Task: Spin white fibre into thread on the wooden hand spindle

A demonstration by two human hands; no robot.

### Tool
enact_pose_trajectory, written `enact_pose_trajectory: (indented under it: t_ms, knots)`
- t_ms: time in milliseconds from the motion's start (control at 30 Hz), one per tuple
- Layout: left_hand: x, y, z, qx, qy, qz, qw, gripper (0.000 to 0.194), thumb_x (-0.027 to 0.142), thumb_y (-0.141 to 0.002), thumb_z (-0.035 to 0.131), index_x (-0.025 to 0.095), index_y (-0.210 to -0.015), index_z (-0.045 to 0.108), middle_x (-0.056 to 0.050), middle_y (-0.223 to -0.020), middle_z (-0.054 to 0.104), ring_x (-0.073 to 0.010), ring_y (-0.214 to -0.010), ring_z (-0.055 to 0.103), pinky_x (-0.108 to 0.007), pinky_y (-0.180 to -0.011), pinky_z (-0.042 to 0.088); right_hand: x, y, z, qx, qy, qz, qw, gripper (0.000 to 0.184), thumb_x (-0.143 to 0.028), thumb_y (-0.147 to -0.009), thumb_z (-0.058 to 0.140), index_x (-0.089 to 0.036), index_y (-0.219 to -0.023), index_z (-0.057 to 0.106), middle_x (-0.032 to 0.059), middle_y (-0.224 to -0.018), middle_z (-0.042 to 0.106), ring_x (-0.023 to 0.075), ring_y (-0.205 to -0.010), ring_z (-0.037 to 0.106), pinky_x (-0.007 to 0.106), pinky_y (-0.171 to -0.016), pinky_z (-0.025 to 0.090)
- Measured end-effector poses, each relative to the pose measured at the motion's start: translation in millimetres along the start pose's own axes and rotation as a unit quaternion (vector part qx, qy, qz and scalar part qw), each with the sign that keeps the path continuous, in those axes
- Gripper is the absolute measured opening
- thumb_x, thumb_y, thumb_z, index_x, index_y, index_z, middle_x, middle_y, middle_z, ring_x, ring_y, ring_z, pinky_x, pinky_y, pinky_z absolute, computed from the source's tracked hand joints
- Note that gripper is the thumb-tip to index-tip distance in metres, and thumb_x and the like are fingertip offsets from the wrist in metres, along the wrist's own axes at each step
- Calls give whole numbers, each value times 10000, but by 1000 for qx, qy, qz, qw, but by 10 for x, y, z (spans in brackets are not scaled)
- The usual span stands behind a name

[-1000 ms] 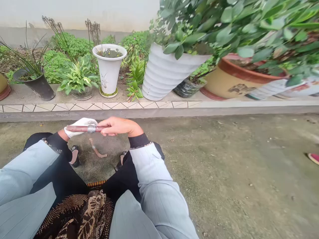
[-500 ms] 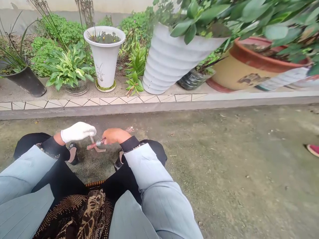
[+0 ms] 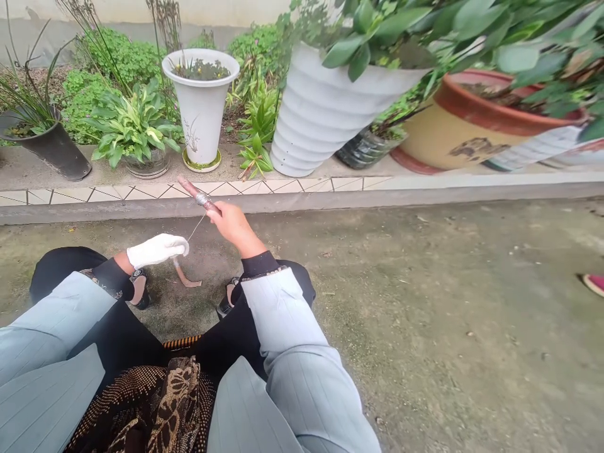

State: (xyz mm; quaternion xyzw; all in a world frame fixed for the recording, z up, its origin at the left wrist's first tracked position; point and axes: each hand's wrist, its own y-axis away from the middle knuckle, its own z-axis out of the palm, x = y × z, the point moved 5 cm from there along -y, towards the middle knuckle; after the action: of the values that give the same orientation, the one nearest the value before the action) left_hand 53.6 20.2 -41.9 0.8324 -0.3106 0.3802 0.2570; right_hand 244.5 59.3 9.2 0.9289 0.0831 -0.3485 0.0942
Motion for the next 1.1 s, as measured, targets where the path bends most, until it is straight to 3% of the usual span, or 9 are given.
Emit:
enact_pose_trajectory:
  t_ms: [100,167,333,467,567,700,833,933,1100]
  knots:
    - [103,37,-13,-25,-60,11,998,316,418,-919,454,178,-888,657,-1,-809,666,-127,-694,560,-229,-694,410,106,-62,38,27,153,16,988,282,-354,-942,480,-160,-1079,634,122,-962,700,226,-836,616,294,-696,386]
    - [153,80,-113,0,-100,14,995,323,414,-924,438,180,-888,657,-1,-818,676,-134,-716,573,-234,-717,409,125,-76,156,-8,232,8,973,317,-367,-952,468,-175,-1150,625,145,-1018,704,258,-895,633,310,-707,393]
    - [108,173,-424,110,-209,-7,972,338,396,-911,409,178,-895,667,-29,-850,697,-170,-764,595,-257,-723,410,-89,107,682,-245,307,-93,915,246,-314,-892,555,-197,-1054,700,122,-1010,713,239,-890,633,282,-634,341]
    - [-47,154,-501,132,-227,-42,964,344,391,-890,404,173,-862,669,-49,-845,697,-188,-761,588,-272,-703,417,-438,405,839,-380,164,-233,880,163,-278,-850,593,-208,-936,712,30,-841,693,144,-715,556,253,-596,286]
    - [-146,121,-468,148,-120,-45,981,364,430,-882,415,151,-861,648,-47,-790,661,-161,-695,549,-260,-667,421,-525,402,595,-318,40,-265,910,193,-320,-872,555,-175,-903,679,-2,-757,638,115,-652,492,235,-611,296]
    - [-140,69,-224,77,54,-23,995,411,486,-912,419,135,-871,629,5,-621,531,-110,-564,444,-222,-570,376,-221,105,108,-75,-63,-111,989,263,-331,-910,465,-136,-972,630,20,-776,633,122,-639,519,236,-634,361]
    - [82,62,10,-26,88,9,996,395,496,-907,468,144,-860,642,9,-641,535,-94,-555,425,-212,-556,364,72,-44,-4,25,60,12,998,272,-310,-936,459,-134,-1047,635,99,-904,688,185,-753,611,280,-702,414]
    - [224,87,4,-55,84,7,995,371,487,-892,497,147,-845,640,5,-669,554,-92,-562,433,-208,-552,363,95,-47,161,-8,221,20,975,298,-331,-938,494,-145,-1113,649,162,-1025,700,265,-918,641,323,-754,424]
    - [177,125,-327,72,21,10,997,332,426,-883,474,138,-824,628,-10,-727,589,-104,-618,461,-217,-599,382,-69,98,614,-230,316,-57,919,277,-290,-909,532,-173,-1098,698,159,-1088,699,260,-957,646,301,-709,403]
